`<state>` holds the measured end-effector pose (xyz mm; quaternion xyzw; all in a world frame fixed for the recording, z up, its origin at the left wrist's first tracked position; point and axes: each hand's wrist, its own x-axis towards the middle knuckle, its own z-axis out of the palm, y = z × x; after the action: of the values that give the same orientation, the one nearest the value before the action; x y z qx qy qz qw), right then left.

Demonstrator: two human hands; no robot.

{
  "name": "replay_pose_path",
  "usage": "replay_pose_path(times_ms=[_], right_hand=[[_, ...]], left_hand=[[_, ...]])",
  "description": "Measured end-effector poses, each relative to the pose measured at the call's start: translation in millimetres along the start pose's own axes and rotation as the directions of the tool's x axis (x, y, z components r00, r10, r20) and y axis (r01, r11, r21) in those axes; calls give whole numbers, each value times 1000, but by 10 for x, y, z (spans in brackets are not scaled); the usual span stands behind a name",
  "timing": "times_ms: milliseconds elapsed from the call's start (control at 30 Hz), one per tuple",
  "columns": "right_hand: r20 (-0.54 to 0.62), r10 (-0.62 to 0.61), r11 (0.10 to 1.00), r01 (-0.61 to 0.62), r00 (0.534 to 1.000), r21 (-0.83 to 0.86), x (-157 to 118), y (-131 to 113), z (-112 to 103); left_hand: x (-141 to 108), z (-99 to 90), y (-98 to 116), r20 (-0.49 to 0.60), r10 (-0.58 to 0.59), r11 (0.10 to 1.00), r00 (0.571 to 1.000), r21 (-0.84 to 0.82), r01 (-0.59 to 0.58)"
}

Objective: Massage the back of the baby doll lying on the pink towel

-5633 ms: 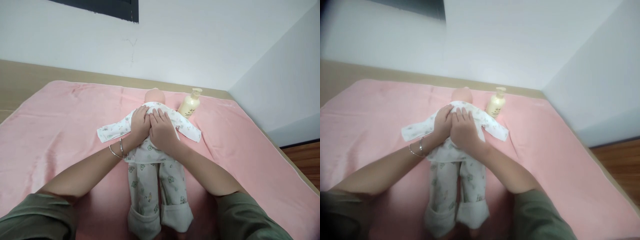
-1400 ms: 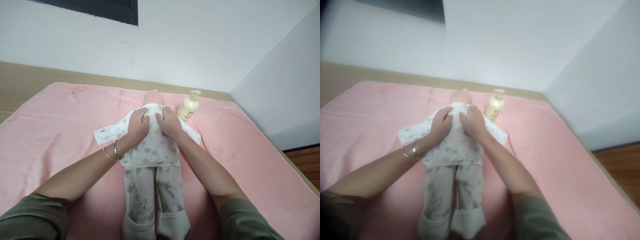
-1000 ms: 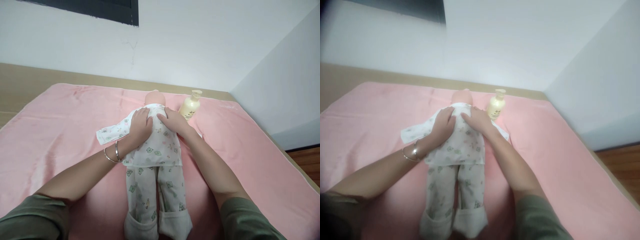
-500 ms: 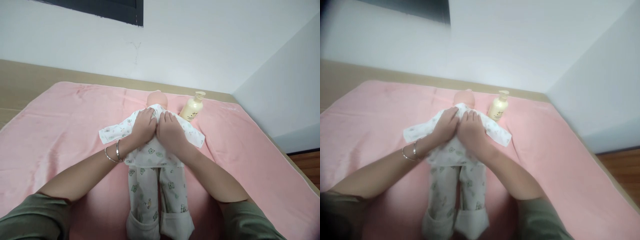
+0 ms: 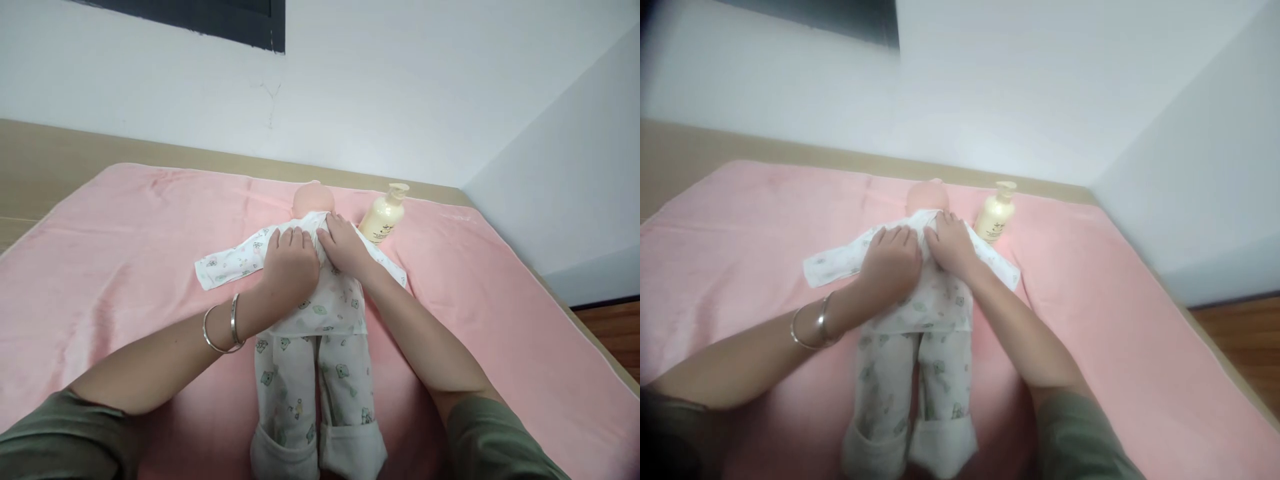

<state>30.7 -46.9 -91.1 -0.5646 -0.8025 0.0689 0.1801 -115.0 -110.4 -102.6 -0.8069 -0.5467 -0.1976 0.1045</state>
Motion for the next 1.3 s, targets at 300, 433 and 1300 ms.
replay_pose_path(times_ms=[300,433,1300], right_hand=[[-106,-163,935,119,981,-334,-613,-462,179],[11,-241,918,232,970,-322,-455,-349,97],[119,166,986,-163,979,-36,-65,-2,-124]], left_hand=[[300,234,-411,75,17,999,997,-36,-15],[168,218,-268,25,91,996,996,6,-91],[40,87,-67,-92,115,989,989,-87,-123]])
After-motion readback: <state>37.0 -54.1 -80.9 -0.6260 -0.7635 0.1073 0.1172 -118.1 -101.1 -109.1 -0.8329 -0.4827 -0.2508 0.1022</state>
